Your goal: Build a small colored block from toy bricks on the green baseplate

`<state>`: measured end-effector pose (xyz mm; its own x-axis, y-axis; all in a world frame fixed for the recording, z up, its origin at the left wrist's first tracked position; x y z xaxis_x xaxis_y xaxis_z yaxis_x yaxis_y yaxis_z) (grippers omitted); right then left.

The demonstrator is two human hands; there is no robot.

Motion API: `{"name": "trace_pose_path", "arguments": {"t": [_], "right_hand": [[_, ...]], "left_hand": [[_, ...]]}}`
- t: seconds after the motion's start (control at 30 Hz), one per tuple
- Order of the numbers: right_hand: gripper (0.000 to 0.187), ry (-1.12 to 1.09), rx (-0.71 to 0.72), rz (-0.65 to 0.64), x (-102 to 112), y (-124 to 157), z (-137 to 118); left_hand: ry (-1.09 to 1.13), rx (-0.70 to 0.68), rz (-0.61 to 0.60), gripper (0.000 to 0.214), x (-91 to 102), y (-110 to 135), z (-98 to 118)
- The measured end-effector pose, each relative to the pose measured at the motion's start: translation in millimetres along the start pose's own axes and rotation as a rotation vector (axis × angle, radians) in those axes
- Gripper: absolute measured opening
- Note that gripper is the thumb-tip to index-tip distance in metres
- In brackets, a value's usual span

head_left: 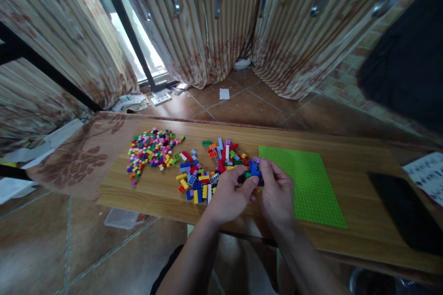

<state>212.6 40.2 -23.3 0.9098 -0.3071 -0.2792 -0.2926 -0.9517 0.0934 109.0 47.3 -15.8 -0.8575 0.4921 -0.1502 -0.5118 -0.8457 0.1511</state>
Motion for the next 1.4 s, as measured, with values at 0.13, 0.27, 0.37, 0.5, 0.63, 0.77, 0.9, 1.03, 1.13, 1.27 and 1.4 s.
{"name": "trace_pose_path", "arguments": {"t": [0.13, 0.27, 0.37, 0.5, 0.63, 0.77, 0.9, 1.03, 1.13, 1.27, 1.4], "right_hand": [[0.032, -0.116, -0.043, 0.095, 1.2, 3.8, 2.7], [0.028, -0.276, -0.134, 0.009, -8.6, -0.7, 7.5], [0.026, -0.301, -0.177, -0.064, -12.6, -3.9, 12.9], [0.025, -0.144, -0.103, -0.124, -13.0, -4.2, 14.3], [0.026, 0.004, -0.043, -0.193, -18.0, -1.1, 12.9], [0.029, 0.086, -0.002, -0.195, -19.0, 1.0, 11.1], [0.029, -0.013, -0.041, -0.168, -20.7, 3.6, 18.7], [0.025, -0.102, -0.006, -0.107, -22.7, 5.2, 20.2], [0.027, -0.123, 0.021, -0.037, -20.8, 4.5, 17.6], [0.025, -0.216, -0.041, -0.062, -23.6, 0.4, 18.8], [0.019, -0.315, -0.203, -0.107, -23.8, -1.8, 31.2]], "left_hand": [[0.070, -0.026, 0.056, 0.023, -3.4, -1.7, -1.5], [0.119, -0.021, 0.069, 0.025, 2.8, -1.8, -5.3], [0.129, -0.046, 0.143, 0.026, 13.9, -1.3, -1.8], [0.194, -0.060, 0.314, 0.029, 30.2, 1.3, 4.0], [0.285, -0.054, 0.309, 0.035, 30.7, -0.1, 4.0], [0.361, -0.076, 0.275, 0.037, 29.4, -2.3, 1.1], [0.451, -0.091, 0.344, 0.033, 32.5, -1.1, -1.4], [0.398, -0.105, 0.451, 0.025, 31.7, 1.7, 0.3], [0.382, -0.117, 0.538, 0.021, 30.8, 4.0, -1.2], [0.381, -0.114, 0.549, 0.021, 36.4, 3.0, -4.5], [0.166, -0.037, 0.624, 0.026, 67.4, 9.1, -6.4]]}}
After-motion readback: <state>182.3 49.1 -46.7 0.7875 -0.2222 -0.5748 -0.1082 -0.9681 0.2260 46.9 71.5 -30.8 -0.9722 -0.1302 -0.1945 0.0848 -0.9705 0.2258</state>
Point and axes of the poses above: each hand's wrist, its own y-axis away from the middle knuckle, its own x-axis out of the back of the hand, z = x × y, the point moved 8 cm from there along -y, towards the middle knuckle, and after that the axes turned 8 degrees about -z, right-handed, at the moved point
